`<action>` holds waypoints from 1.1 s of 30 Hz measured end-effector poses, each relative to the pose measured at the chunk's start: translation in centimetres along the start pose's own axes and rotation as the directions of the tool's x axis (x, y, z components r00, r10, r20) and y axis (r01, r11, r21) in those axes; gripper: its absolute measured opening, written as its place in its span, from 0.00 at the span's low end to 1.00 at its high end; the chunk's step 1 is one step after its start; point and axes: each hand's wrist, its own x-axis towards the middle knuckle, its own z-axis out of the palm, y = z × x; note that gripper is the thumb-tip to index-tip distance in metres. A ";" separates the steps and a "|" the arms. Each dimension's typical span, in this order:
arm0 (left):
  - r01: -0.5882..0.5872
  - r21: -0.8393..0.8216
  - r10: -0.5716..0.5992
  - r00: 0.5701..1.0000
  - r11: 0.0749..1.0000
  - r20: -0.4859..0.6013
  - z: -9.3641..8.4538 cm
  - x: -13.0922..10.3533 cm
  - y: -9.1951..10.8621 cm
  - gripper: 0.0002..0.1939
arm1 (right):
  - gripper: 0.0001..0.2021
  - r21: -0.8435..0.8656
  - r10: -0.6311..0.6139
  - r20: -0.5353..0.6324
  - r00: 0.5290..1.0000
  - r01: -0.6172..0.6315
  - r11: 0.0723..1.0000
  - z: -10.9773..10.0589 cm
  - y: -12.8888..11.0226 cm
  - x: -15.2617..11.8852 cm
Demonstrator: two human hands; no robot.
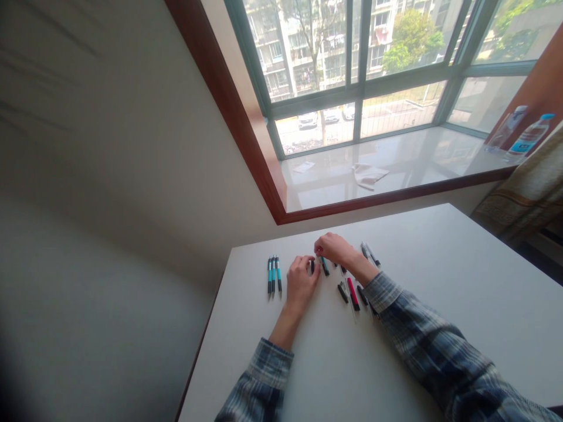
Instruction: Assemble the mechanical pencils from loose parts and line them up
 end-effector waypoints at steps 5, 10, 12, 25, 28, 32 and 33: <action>0.021 0.023 -0.021 0.999 1.000 0.035 -0.2 0.0 0.0 0.09 | 0.07 0.011 -0.011 -0.045 0.999 0.012 1.000 -0.3 0.2 0.1; 0.129 -0.223 -0.132 0.991 0.966 -0.001 -0.3 0.1 -0.1 0.14 | 0.08 0.054 -0.015 -0.067 0.998 0.018 0.998 -1.3 0.0 -0.1; 0.150 -0.332 -0.161 0.987 0.931 -0.006 -0.4 0.2 -0.2 0.13 | 0.08 0.087 -0.014 -0.067 0.998 0.020 0.996 -2.0 -0.3 -0.3; 0.188 -0.589 -0.190 0.980 0.786 0.059 -0.2 0.2 -0.6 0.09 | 0.07 0.354 -0.107 -0.015 0.994 0.105 0.929 -3.9 -1.7 -1.0; 0.188 -0.571 -0.191 0.980 0.799 0.056 -0.1 0.1 -0.6 0.09 | 0.07 0.369 -0.118 -0.008 0.993 0.112 0.923 -4.1 -1.6 -1.1; 0.177 -0.579 -0.181 0.982 0.796 0.052 -0.1 0.1 -0.5 0.08 | 0.07 0.365 -0.119 0.000 0.993 0.111 0.925 -4.1 -1.6 -1.1; 0.174 -0.578 -0.178 0.983 0.797 0.050 -0.1 0.1 -0.5 0.08 | 0.07 0.366 -0.118 0.003 0.993 0.109 0.924 -4.1 -1.6 -1.1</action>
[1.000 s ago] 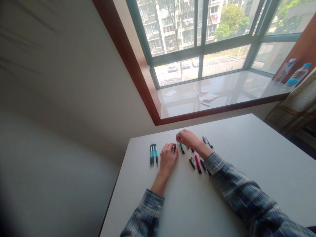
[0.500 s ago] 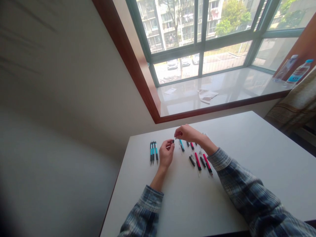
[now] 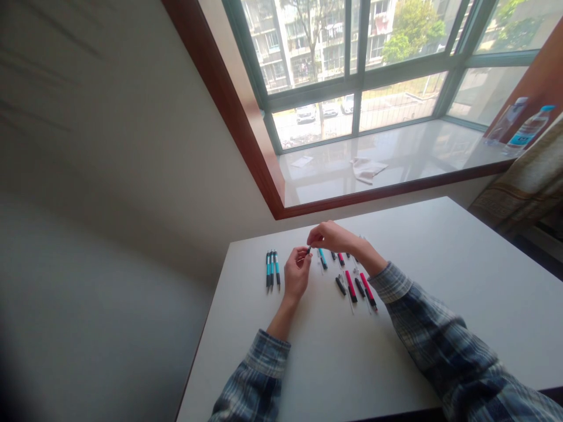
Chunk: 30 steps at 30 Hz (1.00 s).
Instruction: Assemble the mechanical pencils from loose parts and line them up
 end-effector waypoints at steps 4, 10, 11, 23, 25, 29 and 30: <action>-0.002 0.014 0.002 1.000 1.000 0.003 0.0 0.0 0.1 0.08 | 0.07 -0.003 -0.004 0.005 1.000 0.004 1.000 0.1 0.0 0.0; 0.006 0.009 -0.006 1.000 1.000 0.006 0.1 0.1 0.2 0.09 | 0.06 -0.044 0.023 0.007 1.000 -0.023 0.999 0.0 -0.4 0.0; 0.007 0.010 -0.007 1.000 1.000 0.006 0.1 0.1 0.2 0.09 | 0.06 -0.066 0.041 0.003 0.999 -0.040 0.997 0.0 -0.5 0.0; 0.024 0.023 -0.024 1.000 0.999 0.020 0.1 0.1 0.4 0.10 | 0.08 -0.132 0.070 0.032 0.997 -0.065 0.989 0.0 -0.1 -0.1; 0.026 0.026 -0.027 0.999 0.999 0.025 0.1 0.1 0.4 0.09 | 0.06 -0.163 0.071 0.045 0.996 -0.063 0.985 0.1 -0.1 -0.1; 0.038 0.015 -0.039 0.999 0.999 0.028 0.2 0.1 0.4 0.08 | 0.09 -0.265 0.130 0.045 0.991 -0.113 0.958 0.1 -0.5 -0.1; 0.044 -0.001 -0.044 0.999 0.999 0.029 0.2 0.1 0.4 0.08 | 0.09 -0.255 0.134 0.050 0.990 -0.117 0.960 0.1 -0.6 -0.1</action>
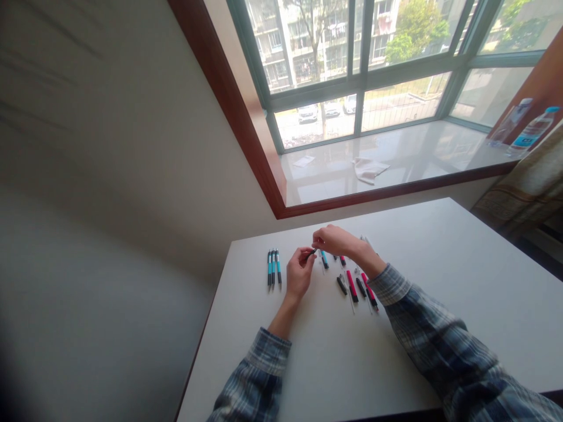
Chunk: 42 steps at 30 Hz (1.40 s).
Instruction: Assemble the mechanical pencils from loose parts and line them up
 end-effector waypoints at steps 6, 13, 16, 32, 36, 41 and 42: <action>0.029 -0.068 -0.029 1.000 0.997 0.001 0.1 0.0 -0.2 0.08 | 0.07 0.066 -0.067 0.026 0.997 0.065 0.996 -0.2 0.1 -0.1; 0.028 -0.062 -0.027 0.999 0.998 0.020 -0.1 -0.1 -0.3 0.08 | 0.15 -0.097 -0.015 0.073 0.997 0.022 0.995 0.4 0.2 0.2; 0.013 -0.057 -0.012 1.000 0.998 0.020 -0.2 0.0 -0.5 0.09 | 0.13 -0.075 -0.002 0.072 0.997 0.007 0.997 0.4 0.1 0.2; -0.012 0.002 0.012 1.000 1.000 0.021 -0.3 -0.2 -0.3 0.10 | 0.09 -0.136 -0.057 0.092 0.994 0.069 0.988 0.9 0.6 0.3; -0.006 0.024 0.006 1.000 1.000 0.012 -0.3 -0.2 -0.2 0.10 | 0.10 -0.191 -0.032 0.087 0.996 0.048 0.980 1.2 0.4 0.2; -0.001 0.090 0.002 1.000 0.996 -0.001 -0.4 -0.2 0.1 0.09 | 0.12 -0.192 -0.008 0.076 0.997 0.022 0.981 1.3 0.1 0.4; 0.005 0.107 -0.004 1.000 0.994 -0.008 -0.4 -0.2 0.1 0.10 | 0.13 -0.178 -0.007 0.069 0.998 0.019 0.984 1.3 0.1 0.5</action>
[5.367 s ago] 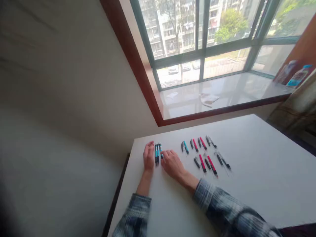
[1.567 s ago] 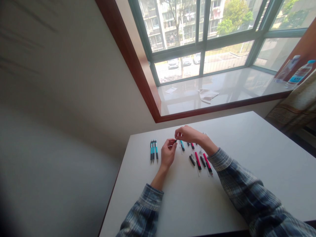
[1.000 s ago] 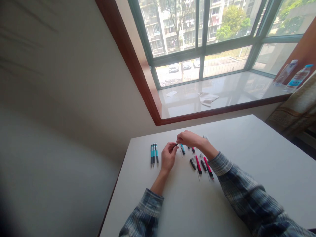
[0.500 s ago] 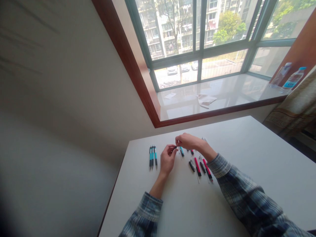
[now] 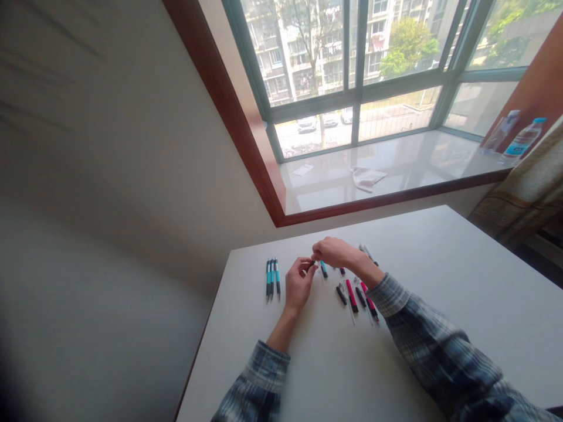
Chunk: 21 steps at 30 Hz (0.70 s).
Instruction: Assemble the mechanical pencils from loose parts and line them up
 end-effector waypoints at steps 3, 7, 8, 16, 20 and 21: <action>0.016 0.002 -0.016 1.000 1.000 -0.002 0.0 -0.1 0.2 0.11 | 0.12 0.086 0.003 -0.055 0.998 0.002 0.996 -0.1 0.3 0.1; -0.007 0.007 0.007 1.000 1.000 -0.030 0.0 0.0 0.0 0.12 | 0.15 0.176 0.018 -0.106 0.994 0.001 0.984 -0.1 1.7 0.0; -0.018 0.026 0.020 0.999 0.999 -0.050 0.0 0.1 -0.1 0.11 | 0.17 0.176 0.022 -0.102 0.995 -0.004 0.984 0.0 2.0 -0.1; -0.027 0.135 0.044 0.992 0.990 -0.122 -0.1 0.2 -0.6 0.10 | 0.28 0.098 0.086 0.067 0.994 -0.093 0.991 0.9 3.0 -0.2; -0.041 0.234 0.065 0.993 0.971 -0.096 -0.1 0.0 -0.2 0.13 | 0.36 0.053 0.067 0.100 0.993 -0.073 0.996 1.2 2.6 -0.2; -0.065 0.275 0.089 0.993 0.959 -0.078 -0.1 0.0 -0.2 0.13 | 0.37 0.037 0.064 0.109 0.992 -0.069 0.997 1.3 2.5 -0.2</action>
